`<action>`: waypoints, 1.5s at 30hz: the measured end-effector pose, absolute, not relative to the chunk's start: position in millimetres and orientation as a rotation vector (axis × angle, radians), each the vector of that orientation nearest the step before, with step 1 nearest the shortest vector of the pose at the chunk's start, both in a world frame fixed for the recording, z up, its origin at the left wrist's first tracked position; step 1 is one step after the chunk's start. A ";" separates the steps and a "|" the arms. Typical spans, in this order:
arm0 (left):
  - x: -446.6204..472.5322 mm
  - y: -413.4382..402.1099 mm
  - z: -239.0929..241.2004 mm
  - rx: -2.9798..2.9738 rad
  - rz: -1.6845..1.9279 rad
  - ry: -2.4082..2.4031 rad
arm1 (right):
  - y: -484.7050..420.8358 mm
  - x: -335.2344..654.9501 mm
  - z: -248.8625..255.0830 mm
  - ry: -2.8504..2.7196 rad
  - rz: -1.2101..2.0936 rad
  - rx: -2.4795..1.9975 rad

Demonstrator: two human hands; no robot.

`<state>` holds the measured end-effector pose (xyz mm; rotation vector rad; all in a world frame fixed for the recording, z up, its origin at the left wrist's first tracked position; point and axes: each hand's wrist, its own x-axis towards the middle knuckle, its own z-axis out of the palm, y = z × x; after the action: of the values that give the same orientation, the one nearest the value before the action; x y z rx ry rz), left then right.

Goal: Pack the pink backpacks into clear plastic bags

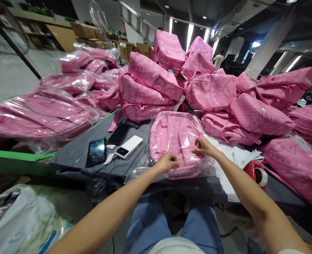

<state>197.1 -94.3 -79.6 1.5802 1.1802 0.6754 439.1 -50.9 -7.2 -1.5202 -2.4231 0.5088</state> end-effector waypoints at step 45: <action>98.3 -95.0 -86.6 1.833 0.683 1.359 | -93.0 419.4 -33.7 -2.591 0.350 -1.506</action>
<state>98.3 -95.0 -86.6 1.8328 1.3591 0.6835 419.4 -93.0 -33.7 -1.5062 -2.5913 0.3505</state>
